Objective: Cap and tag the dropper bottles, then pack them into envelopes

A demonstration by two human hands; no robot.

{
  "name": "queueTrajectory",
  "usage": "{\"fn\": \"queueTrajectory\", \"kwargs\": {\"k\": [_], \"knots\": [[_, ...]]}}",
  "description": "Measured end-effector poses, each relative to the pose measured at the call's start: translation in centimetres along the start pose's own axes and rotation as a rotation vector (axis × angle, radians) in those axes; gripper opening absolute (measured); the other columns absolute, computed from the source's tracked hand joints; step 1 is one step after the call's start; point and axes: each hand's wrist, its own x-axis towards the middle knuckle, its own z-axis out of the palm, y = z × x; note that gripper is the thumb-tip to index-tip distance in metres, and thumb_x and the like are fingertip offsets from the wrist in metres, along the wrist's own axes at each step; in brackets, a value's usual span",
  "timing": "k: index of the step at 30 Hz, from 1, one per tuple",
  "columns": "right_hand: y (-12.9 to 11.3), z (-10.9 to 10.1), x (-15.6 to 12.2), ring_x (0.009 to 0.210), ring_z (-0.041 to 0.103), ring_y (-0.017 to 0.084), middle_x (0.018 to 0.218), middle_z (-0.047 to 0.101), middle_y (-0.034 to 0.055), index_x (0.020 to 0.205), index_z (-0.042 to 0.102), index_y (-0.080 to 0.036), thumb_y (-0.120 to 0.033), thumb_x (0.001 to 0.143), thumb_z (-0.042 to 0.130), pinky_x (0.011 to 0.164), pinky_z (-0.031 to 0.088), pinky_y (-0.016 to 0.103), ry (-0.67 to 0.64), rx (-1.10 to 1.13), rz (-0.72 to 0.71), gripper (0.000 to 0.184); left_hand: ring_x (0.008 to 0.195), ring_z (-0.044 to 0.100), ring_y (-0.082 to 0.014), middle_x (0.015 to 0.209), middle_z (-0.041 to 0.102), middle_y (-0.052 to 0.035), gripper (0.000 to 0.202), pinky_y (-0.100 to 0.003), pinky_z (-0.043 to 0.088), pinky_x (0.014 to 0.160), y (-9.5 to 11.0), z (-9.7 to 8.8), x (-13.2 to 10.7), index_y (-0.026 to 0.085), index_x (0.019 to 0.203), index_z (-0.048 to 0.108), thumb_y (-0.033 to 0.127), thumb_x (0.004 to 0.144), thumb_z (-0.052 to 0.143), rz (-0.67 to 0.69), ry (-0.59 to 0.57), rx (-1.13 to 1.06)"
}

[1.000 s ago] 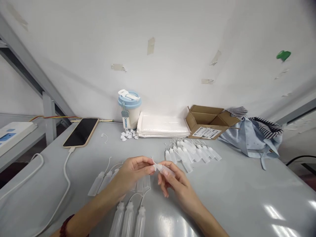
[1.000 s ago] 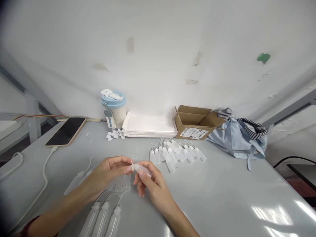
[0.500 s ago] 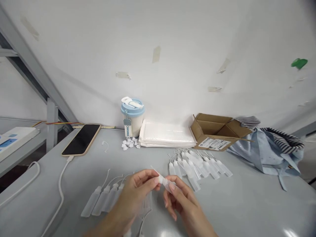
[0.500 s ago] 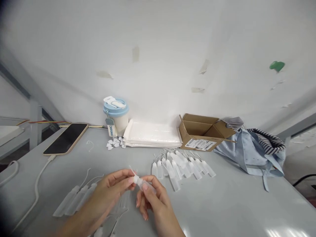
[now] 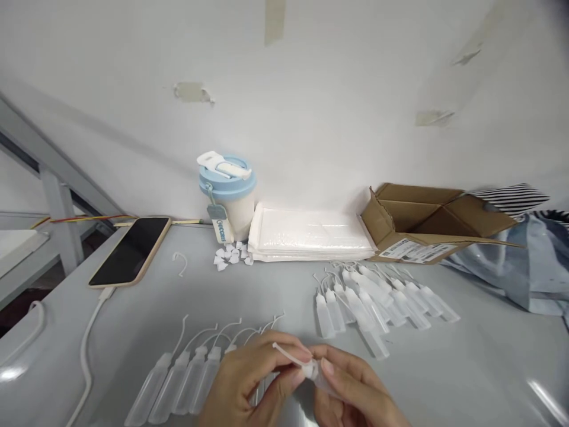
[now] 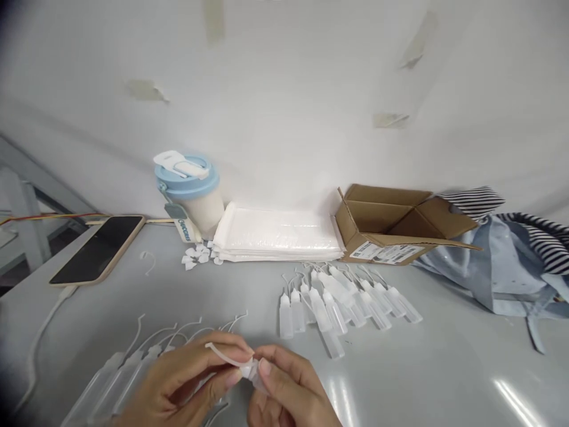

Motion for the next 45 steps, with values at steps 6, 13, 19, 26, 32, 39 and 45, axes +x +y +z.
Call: {"fn": "queueTrajectory", "kwargs": {"k": [6, 13, 19, 26, 32, 39, 45], "knots": [[0.3, 0.0, 0.3, 0.026, 0.027, 0.001, 0.043, 0.049, -0.0053, 0.076, 0.061, -0.015, -0.051, 0.079, 0.065, 0.029, 0.015, 0.015, -0.124, 0.026, 0.041, 0.037, 0.088, 0.064, -0.02, 0.089, 0.071, -0.0013, 0.015, -0.027, 0.05, 0.077, 0.7, -0.4, -0.1, 0.026, 0.085, 0.071, 0.026, 0.084, 0.057, 0.024, -0.017, 0.133], [-0.3, 0.3, -0.9, 0.033, 0.015, 0.001, 0.04, 0.037, -0.0085, 0.063, 0.054, -0.015, -0.046, 0.087, 0.056, 0.032, 0.011, 0.016, -0.039, -0.194, 0.015, 0.039, 0.082, 0.057, -0.0173, 0.082, 0.065, -0.0021, 0.025, -0.03, 0.043, 0.077, 0.4, 0.2, -0.4, 0.019, 0.082, 0.061, 0.02, 0.093, 0.039, 0.082, -0.123, 0.296], [-0.5, 0.7, -1.3, 0.034, 0.025, 0.004, 0.04, 0.039, -0.0084, 0.08, 0.059, -0.015, -0.052, 0.089, 0.048, 0.035, 0.018, 0.017, -0.076, -0.489, -0.125, 0.039, 0.065, 0.053, -0.0136, 0.066, 0.062, 0.0011, 0.034, -0.027, 0.04, 0.066, 0.9, 0.1, -0.5, 0.019, 0.066, 0.052, 0.023, 0.096, 0.037, 0.124, -0.137, 0.39], [-1.0, 0.3, -1.0, 0.028, 0.013, 0.002, 0.033, 0.032, -0.0102, 0.059, 0.055, -0.015, -0.053, 0.086, 0.051, 0.028, 0.013, 0.016, -0.145, -0.286, -0.018, 0.047, 0.072, 0.055, -0.013, 0.077, 0.062, -0.0002, 0.017, -0.025, 0.041, 0.069, 1.0, -0.3, -0.5, 0.016, 0.086, 0.06, 0.012, 0.092, 0.045, 0.378, -0.133, 0.414], [-0.5, 0.4, -0.9, 0.031, 0.016, 0.002, 0.036, 0.036, -0.0095, 0.059, 0.05, -0.017, -0.05, 0.088, 0.052, 0.03, 0.016, 0.016, -0.134, -0.311, -0.124, 0.044, 0.079, 0.059, -0.0133, 0.091, 0.065, -0.0024, 0.014, -0.024, 0.044, 0.071, 1.3, -0.8, -0.6, 0.017, 0.1, 0.063, 0.019, 0.09, 0.053, 0.361, -0.146, 0.384], [0.0, 0.7, -1.2, 0.036, 0.025, 0.004, 0.039, 0.037, -0.0089, 0.07, 0.058, -0.015, -0.045, 0.093, 0.046, 0.037, 0.02, 0.018, -0.091, -0.506, -0.277, 0.039, 0.069, 0.057, -0.012, 0.076, 0.065, 0.0031, 0.022, -0.022, 0.041, 0.062, 1.9, -1.1, -0.6, 0.02, 0.082, 0.066, 0.028, 0.093, 0.049, 0.135, -0.192, 0.355], [0.2, 0.8, -0.5, 0.03, 0.018, 0.005, 0.033, 0.036, -0.01, 0.068, 0.057, -0.017, -0.051, 0.09, 0.046, 0.034, 0.016, 0.02, -0.114, -0.389, -0.204, 0.042, 0.071, 0.057, -0.0118, 0.079, 0.064, 0.0021, 0.016, -0.023, 0.042, 0.067, 2.1, -1.5, -0.5, 0.02, 0.084, 0.066, 0.018, 0.089, 0.052, 0.224, -0.187, 0.382]]}}
